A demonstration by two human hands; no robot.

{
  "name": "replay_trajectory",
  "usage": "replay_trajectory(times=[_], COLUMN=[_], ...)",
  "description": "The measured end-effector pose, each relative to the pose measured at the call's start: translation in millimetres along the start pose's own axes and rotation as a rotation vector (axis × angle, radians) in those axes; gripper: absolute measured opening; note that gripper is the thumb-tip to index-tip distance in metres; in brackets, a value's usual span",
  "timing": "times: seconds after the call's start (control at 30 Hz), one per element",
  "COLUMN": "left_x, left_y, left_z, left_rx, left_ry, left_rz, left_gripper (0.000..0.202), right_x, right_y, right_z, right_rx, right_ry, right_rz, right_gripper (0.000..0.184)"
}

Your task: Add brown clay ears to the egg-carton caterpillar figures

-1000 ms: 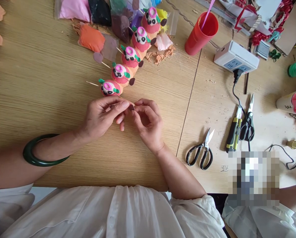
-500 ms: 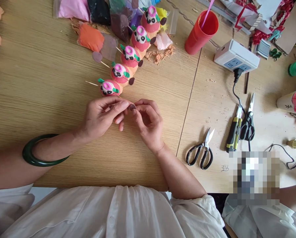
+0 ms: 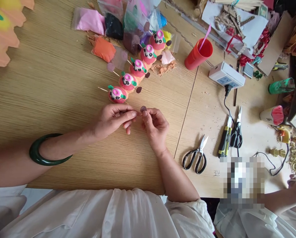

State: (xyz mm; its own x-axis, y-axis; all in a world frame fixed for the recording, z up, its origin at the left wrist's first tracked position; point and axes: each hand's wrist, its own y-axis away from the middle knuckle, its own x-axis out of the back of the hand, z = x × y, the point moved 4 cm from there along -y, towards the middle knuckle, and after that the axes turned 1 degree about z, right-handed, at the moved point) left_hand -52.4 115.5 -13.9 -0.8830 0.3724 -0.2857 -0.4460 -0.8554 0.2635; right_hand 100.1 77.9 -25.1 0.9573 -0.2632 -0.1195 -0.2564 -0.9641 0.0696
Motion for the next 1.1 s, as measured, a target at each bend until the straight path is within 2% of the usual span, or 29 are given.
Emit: replay_trajectory(times=[0.13, 0.33, 0.5, 0.7, 0.97, 1.1], left_x=[0.1, -0.9, 2.2, 0.1, -0.9, -0.9], left_y=[2.6, 10.3, 11.1, 12.4, 8.4, 8.2], left_z=[-1.7, -8.9, -7.0, -0.9, -2.2, -1.4], left_rx=[0.061, 0.211, 0.302, 0.231, 0.258, 0.248], left_ry=[0.174, 0.424, 0.593, 0.661, 0.704, 0.681], left_rz=[0.097, 0.172, 0.169, 0.14, 0.131, 0.123], left_gripper=[0.012, 0.012, 0.011, 0.012, 0.018, 0.028], right_x=[-4.9, -27.5, -35.2, -41.9, -48.0, -46.0], right_y=[1.7, 3.4, 0.1, 3.2, 4.4, 5.7], right_z=[-16.8, -44.8, -37.2, -33.3, -29.2, -25.4], right_rx=[-0.086, -0.071, -0.103, -0.074, -0.066, -0.077], right_ry=[0.046, 0.167, 0.213, 0.187, 0.221, 0.219], right_rz=[0.023, -0.01, 0.044, 0.061, 0.093, 0.091], right_gripper=[0.025, 0.024, 0.026, 0.024, 0.024, 0.021])
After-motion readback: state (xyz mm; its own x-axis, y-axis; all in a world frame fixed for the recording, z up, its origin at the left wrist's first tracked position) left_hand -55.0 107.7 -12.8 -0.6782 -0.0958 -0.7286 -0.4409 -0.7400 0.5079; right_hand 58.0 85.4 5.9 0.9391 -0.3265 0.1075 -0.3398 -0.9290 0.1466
